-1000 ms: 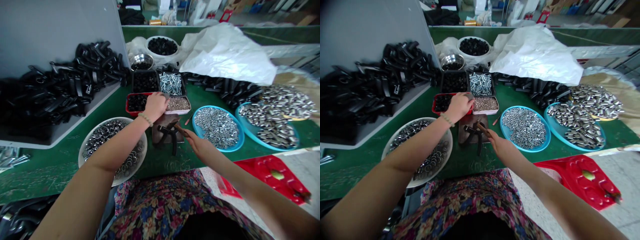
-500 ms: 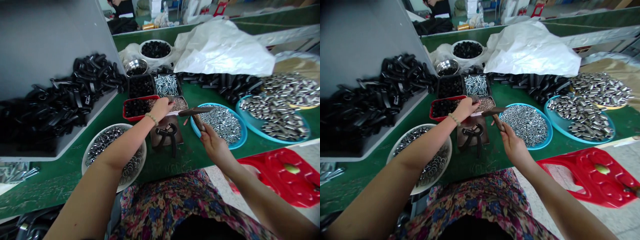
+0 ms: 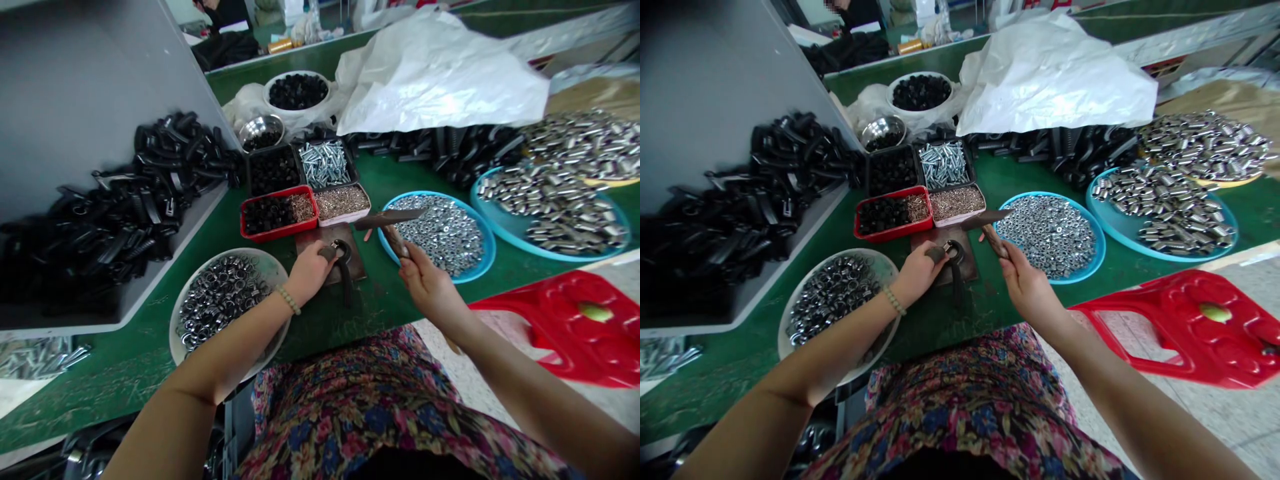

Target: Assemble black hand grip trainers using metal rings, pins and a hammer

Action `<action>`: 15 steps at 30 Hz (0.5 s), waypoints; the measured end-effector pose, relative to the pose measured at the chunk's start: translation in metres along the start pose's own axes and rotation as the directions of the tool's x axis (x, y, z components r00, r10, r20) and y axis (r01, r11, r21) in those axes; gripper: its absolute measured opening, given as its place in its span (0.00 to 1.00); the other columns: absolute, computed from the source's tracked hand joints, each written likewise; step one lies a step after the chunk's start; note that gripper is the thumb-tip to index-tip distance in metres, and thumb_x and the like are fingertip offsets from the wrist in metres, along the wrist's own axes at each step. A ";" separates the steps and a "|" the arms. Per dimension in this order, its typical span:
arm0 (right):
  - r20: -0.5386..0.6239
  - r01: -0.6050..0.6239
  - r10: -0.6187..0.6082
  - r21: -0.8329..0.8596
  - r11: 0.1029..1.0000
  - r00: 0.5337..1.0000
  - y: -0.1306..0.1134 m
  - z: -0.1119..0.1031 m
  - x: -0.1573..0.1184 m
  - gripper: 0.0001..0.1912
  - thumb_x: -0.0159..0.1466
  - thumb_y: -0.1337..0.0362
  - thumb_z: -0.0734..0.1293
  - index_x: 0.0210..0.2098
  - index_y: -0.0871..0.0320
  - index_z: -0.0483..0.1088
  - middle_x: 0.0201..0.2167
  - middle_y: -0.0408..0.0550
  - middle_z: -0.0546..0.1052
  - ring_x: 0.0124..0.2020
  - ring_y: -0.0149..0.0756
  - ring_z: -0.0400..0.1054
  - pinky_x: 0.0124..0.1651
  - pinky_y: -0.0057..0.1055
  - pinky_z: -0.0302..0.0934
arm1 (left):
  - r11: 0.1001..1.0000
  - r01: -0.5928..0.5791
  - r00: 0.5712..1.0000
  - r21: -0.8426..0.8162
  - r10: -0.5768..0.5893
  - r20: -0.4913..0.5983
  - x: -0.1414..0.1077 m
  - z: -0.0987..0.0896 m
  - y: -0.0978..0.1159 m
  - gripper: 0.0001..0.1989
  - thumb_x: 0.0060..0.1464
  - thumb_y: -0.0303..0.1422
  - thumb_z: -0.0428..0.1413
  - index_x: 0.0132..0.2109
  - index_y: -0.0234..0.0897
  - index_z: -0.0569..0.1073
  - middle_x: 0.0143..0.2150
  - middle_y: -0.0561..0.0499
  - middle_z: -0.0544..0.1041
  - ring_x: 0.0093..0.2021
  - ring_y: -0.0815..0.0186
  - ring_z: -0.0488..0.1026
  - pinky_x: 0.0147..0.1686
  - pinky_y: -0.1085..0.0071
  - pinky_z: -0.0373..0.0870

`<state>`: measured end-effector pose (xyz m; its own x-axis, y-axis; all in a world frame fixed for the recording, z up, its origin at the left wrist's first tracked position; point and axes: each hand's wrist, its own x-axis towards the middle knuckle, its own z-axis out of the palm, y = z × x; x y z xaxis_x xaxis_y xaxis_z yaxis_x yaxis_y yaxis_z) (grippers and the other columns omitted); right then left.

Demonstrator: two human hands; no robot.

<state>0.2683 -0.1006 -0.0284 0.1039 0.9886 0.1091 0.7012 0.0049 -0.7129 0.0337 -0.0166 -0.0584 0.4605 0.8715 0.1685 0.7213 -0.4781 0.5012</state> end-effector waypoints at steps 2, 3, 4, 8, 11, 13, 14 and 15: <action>0.007 -0.008 0.008 0.004 1.000 1.000 0.001 0.001 -0.001 0.25 0.69 0.54 0.54 0.60 0.60 0.62 0.34 0.55 0.79 0.29 0.43 0.75 0.32 0.37 0.67 | 0.997 -0.024 1.000 0.075 0.023 0.019 0.000 0.001 -0.001 0.10 0.63 0.37 0.49 0.38 0.36 0.69 0.39 0.48 0.72 0.39 0.64 0.70 0.43 0.69 0.67; 0.006 -0.008 0.008 0.005 1.000 1.000 0.002 0.001 -0.001 0.25 0.69 0.53 0.54 0.60 0.59 0.62 0.34 0.55 0.79 0.29 0.42 0.74 0.32 0.37 0.67 | 0.994 -0.030 0.999 0.107 0.028 0.027 0.000 0.002 -0.001 0.11 0.63 0.37 0.48 0.38 0.36 0.70 0.39 0.47 0.72 0.39 0.64 0.70 0.42 0.69 0.66; 0.005 -0.006 0.006 0.006 1.000 1.000 0.003 0.002 -0.001 0.25 0.69 0.53 0.54 0.60 0.59 0.62 0.34 0.55 0.79 0.29 0.42 0.74 0.32 0.36 0.67 | 0.990 -0.037 0.999 0.135 0.033 0.035 0.000 0.002 -0.001 0.11 0.63 0.37 0.48 0.38 0.35 0.70 0.40 0.47 0.72 0.39 0.64 0.70 0.42 0.69 0.66; 0.007 -0.003 0.003 0.020 1.000 1.000 0.004 0.006 -0.003 0.25 0.69 0.53 0.55 0.59 0.60 0.62 0.34 0.54 0.78 0.28 0.41 0.74 0.31 0.36 0.67 | 0.968 -0.086 0.994 0.237 0.068 0.080 -0.005 0.004 -0.003 0.13 0.64 0.36 0.45 0.41 0.34 0.72 0.42 0.45 0.73 0.41 0.62 0.69 0.42 0.68 0.66; 0.031 -0.012 0.011 0.019 1.000 0.999 0.002 0.008 -0.005 0.25 0.69 0.53 0.55 0.59 0.59 0.63 0.31 0.53 0.78 0.26 0.40 0.73 0.29 0.35 0.66 | 0.949 -0.156 0.982 0.275 0.118 0.151 -0.008 0.003 -0.003 0.13 0.64 0.32 0.44 0.42 0.33 0.73 0.46 0.43 0.73 0.45 0.61 0.69 0.45 0.67 0.66; 0.045 -0.004 0.003 0.017 1.000 0.999 -0.002 0.008 -0.006 0.24 0.69 0.54 0.54 0.59 0.59 0.63 0.31 0.53 0.78 0.25 0.40 0.73 0.29 0.35 0.67 | 0.934 -0.223 0.962 0.278 0.165 0.218 -0.009 0.000 -0.001 0.13 0.64 0.30 0.45 0.42 0.32 0.74 0.49 0.42 0.72 0.48 0.58 0.69 0.47 0.65 0.66; 0.047 0.006 -0.007 0.016 1.000 0.999 -0.004 0.008 -0.006 0.24 0.68 0.54 0.54 0.58 0.59 0.63 0.31 0.53 0.78 0.26 0.41 0.74 0.30 0.36 0.67 | 0.930 -0.246 0.954 0.272 0.183 0.237 -0.010 -0.002 0.000 0.13 0.63 0.29 0.46 0.43 0.32 0.74 0.50 0.41 0.72 0.49 0.57 0.68 0.49 0.64 0.66; 0.049 0.017 -0.017 0.011 1.000 0.999 -0.006 0.008 -0.006 0.24 0.68 0.55 0.54 0.58 0.60 0.63 0.33 0.54 0.79 0.28 0.41 0.74 0.32 0.36 0.68 | 0.933 -0.249 0.952 0.260 0.187 0.241 -0.011 -0.005 0.001 0.13 0.63 0.29 0.46 0.44 0.32 0.74 0.51 0.41 0.72 0.50 0.57 0.68 0.50 0.62 0.66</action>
<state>0.2576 -0.1050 -0.0303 0.0572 0.9945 0.0872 0.6949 0.0230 -0.7187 0.0272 -0.0262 -0.0553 0.6983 0.7141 0.0494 0.6926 -0.6915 0.2052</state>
